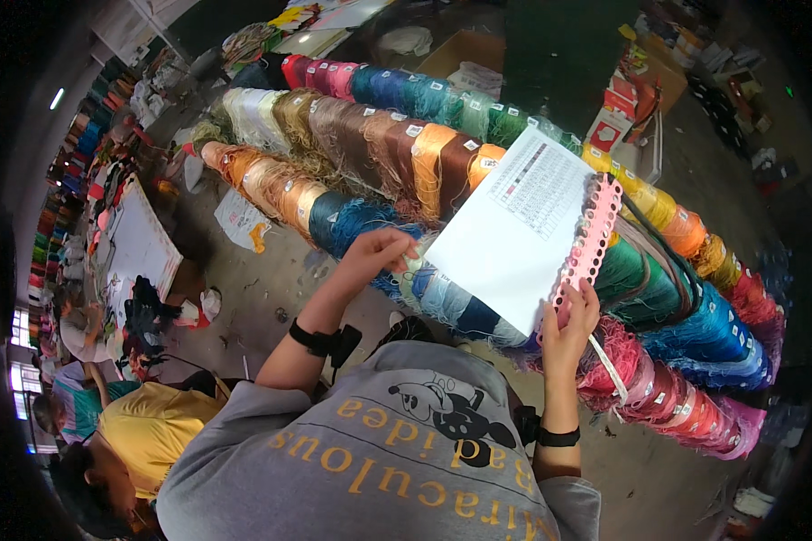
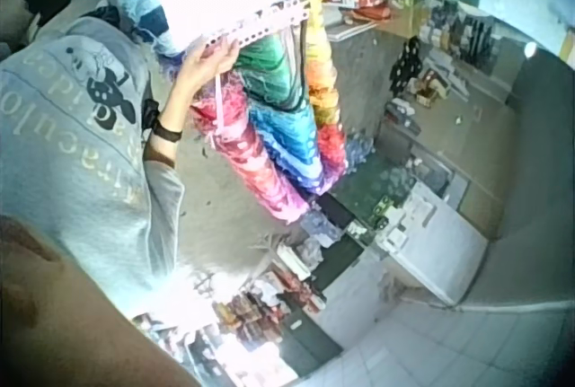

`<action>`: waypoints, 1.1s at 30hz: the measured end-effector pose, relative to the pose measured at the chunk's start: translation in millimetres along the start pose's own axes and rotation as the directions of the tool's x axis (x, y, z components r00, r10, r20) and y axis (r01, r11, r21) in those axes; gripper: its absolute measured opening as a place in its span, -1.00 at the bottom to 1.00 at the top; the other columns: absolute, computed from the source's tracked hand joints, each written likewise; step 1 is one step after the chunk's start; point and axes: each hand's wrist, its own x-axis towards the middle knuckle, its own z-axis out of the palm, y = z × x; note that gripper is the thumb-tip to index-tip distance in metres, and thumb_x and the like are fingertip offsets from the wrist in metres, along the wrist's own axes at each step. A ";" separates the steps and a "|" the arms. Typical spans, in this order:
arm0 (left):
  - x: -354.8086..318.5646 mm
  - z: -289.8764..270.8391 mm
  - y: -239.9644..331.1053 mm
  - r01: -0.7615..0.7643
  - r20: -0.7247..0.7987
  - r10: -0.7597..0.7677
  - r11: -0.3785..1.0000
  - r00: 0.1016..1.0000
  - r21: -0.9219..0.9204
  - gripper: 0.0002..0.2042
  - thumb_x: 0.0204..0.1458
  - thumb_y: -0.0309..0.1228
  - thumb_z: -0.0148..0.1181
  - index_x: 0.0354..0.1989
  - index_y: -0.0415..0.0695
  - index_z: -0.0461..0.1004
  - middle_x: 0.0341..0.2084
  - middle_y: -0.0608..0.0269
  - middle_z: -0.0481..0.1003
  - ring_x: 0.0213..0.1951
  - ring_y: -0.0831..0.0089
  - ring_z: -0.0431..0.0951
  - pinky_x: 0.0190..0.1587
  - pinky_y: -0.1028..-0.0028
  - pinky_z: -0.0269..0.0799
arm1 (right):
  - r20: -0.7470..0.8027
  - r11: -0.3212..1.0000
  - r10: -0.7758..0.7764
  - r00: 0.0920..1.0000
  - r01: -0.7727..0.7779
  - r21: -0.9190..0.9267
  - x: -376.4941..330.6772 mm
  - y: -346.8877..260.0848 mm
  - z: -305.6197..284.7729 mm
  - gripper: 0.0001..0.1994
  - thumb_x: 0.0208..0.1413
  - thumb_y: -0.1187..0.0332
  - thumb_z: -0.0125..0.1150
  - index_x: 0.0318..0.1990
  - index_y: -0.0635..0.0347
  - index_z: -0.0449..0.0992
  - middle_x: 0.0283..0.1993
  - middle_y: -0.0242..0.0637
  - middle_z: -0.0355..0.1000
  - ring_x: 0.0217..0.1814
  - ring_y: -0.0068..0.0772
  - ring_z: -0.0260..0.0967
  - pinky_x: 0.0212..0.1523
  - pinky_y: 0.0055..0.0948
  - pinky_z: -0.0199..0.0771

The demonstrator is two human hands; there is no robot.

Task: The person gathers strands of thread from various bundles, loops them through a pink thread organizer while referencing a printed chart, and then walks across the workshop to select more thread from a large wall rack.

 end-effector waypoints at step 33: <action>-39.7 52.3 -49.1 0.036 -0.407 0.348 0.722 0.844 0.691 -0.88 -0.03 -0.33 0.20 -0.36 -0.08 0.51 -0.57 0.18 0.51 -0.53 0.21 0.53 -0.51 0.35 0.38 | 0.065 0.998 -0.004 0.998 0.000 0.063 0.8 -9.3 -4.1 -0.71 0.00 0.50 0.12 -0.06 0.26 0.42 0.18 -0.06 0.14 0.21 -0.13 0.14 0.12 -0.35 0.20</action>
